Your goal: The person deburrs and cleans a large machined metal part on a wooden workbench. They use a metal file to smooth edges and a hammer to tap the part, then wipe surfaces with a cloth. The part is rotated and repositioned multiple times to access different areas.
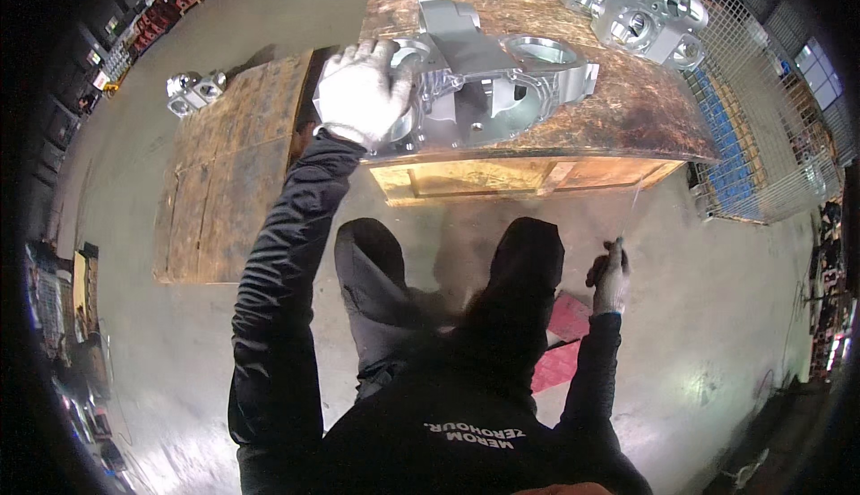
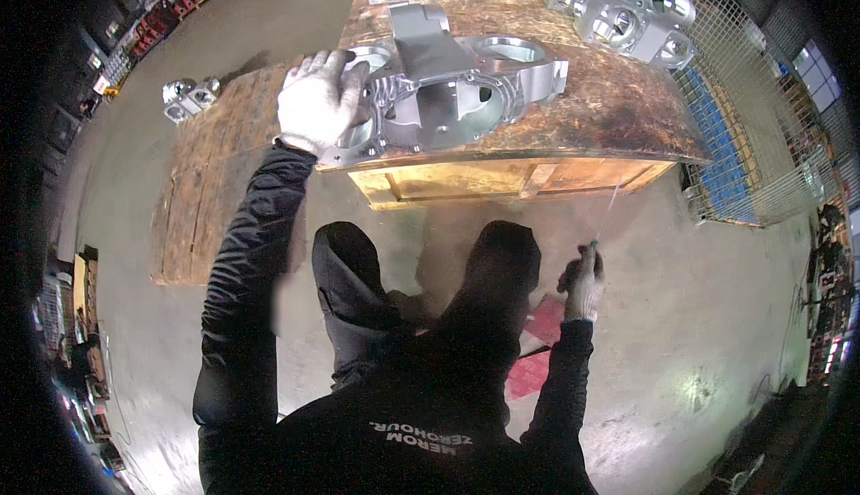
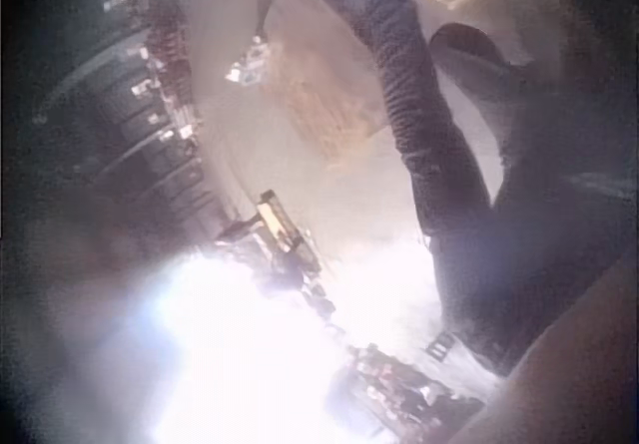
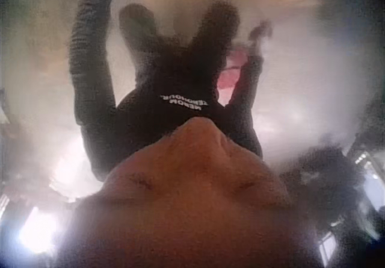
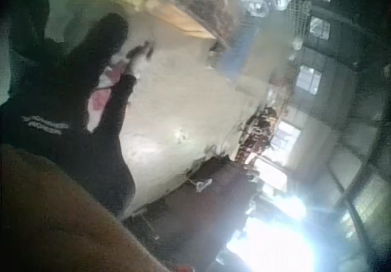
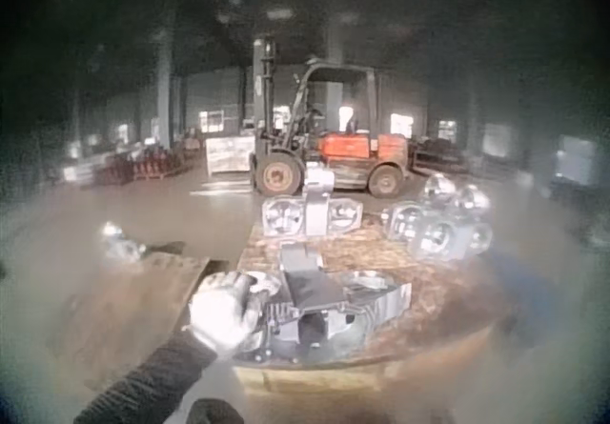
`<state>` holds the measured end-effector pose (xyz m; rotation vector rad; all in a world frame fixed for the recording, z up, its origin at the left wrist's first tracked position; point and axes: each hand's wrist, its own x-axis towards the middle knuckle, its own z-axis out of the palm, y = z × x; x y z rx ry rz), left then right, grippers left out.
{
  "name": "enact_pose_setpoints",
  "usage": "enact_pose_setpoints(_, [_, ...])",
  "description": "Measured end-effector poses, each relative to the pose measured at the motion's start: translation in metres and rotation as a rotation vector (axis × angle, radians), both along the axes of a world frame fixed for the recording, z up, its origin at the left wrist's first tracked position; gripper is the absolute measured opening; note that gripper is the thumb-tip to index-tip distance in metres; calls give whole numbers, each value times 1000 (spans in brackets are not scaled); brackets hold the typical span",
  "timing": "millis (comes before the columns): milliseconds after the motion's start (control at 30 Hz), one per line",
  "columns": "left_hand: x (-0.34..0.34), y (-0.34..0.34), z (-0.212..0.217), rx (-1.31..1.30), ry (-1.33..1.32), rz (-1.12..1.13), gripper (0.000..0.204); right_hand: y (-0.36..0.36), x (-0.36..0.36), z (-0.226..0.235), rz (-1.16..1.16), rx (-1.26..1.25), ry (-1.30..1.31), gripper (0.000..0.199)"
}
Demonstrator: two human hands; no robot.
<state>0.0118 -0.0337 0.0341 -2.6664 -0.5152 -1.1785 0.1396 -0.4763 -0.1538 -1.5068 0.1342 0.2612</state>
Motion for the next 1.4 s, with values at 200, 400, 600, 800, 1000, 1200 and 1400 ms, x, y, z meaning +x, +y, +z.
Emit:
enact_pose_setpoints(200, [-14,7,-24,15,34,-119,27,-153,-18,-192,9,-280,145,31])
enact_pose_setpoints(400, [-18,18,-29,-65,-10,-71,24,-140,-96,-211,-50,-296,242,33])
enact_pose_setpoints(600, [-4,5,-30,-87,-114,-58,23,-153,-101,-284,35,-368,316,35])
enact_pose_setpoints(800, [0,9,-37,-67,-161,-34,27,-197,-158,-376,262,-1107,151,43])
enact_pose_setpoints(1000, [12,-12,-11,67,-181,-196,22,-155,-231,-399,223,-993,324,42])
enact_pose_setpoints(1200, [-40,17,-60,93,7,-41,48,-218,-210,-464,84,-740,208,50])
enact_pose_setpoints(1400, [-52,2,-47,64,0,-253,37,-143,-182,-326,-50,-919,380,40])
